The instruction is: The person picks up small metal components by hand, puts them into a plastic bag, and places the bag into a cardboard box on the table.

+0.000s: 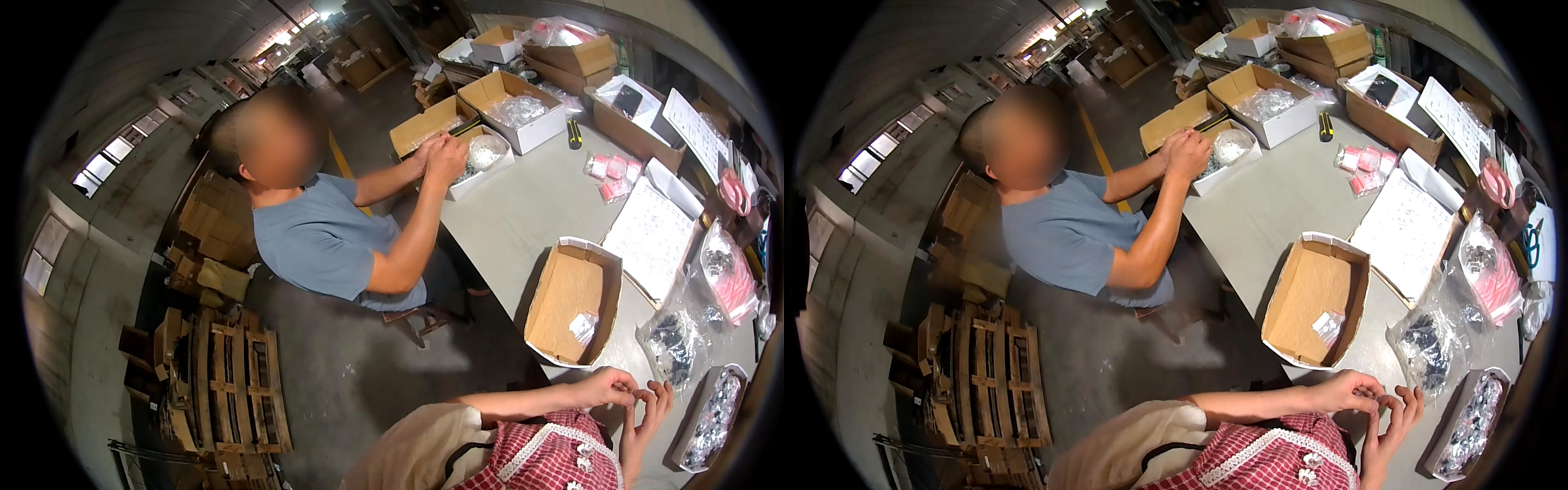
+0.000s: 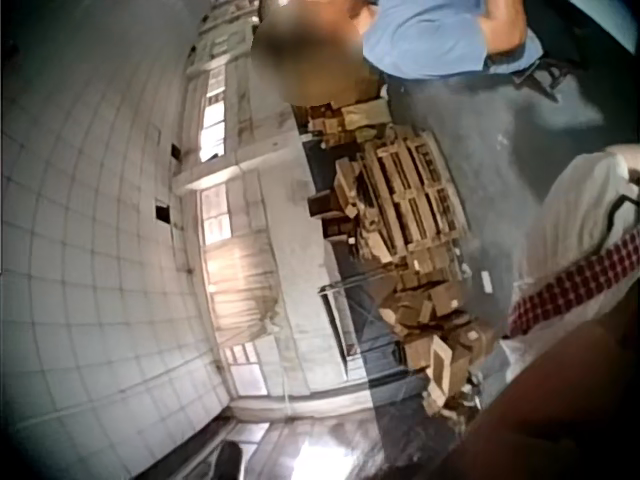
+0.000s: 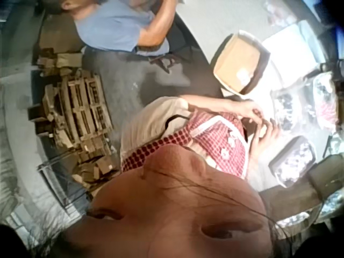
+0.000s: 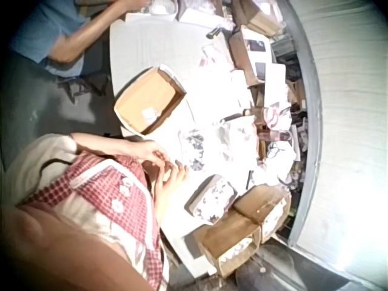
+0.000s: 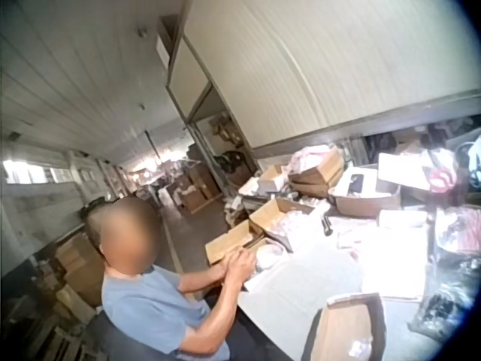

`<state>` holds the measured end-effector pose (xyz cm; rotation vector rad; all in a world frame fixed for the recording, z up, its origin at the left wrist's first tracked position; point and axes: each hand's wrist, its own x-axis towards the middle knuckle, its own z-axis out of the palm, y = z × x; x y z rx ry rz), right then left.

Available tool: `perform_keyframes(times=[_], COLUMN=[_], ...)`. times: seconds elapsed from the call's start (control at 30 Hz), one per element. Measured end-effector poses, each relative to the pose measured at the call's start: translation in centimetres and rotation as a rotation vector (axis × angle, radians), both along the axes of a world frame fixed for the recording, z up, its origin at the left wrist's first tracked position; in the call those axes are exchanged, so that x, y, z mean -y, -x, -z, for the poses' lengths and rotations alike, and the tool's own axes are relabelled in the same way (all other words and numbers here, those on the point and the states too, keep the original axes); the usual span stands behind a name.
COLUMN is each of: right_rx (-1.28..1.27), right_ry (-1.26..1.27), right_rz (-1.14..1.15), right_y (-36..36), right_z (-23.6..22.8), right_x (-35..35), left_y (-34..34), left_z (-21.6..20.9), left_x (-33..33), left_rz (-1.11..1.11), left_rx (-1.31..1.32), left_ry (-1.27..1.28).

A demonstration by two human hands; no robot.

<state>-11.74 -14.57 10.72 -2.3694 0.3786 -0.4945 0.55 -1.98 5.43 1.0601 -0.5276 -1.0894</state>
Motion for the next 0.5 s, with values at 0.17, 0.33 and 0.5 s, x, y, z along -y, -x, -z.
perform_keyframes(times=[0.17,0.33,0.5], right_rx=[-0.003,-0.039,0.004], right_ry=[-0.055,-0.231,-0.284], right_rz=[-0.031,-0.014,0.099], right_y=[0.3,0.7,0.8], right_z=[-0.7,-0.6,0.2], right_x=[0.3,0.6,-0.1], left_y=[0.5,0.6,1.2], left_z=[-0.4,-1.5,1.4], left_x=[0.2,-0.1,0.4], left_rz=[0.0,0.01,0.015], left_rx=[0.075,0.059,0.015], left_ry=[-0.028,-0.085,-0.032])
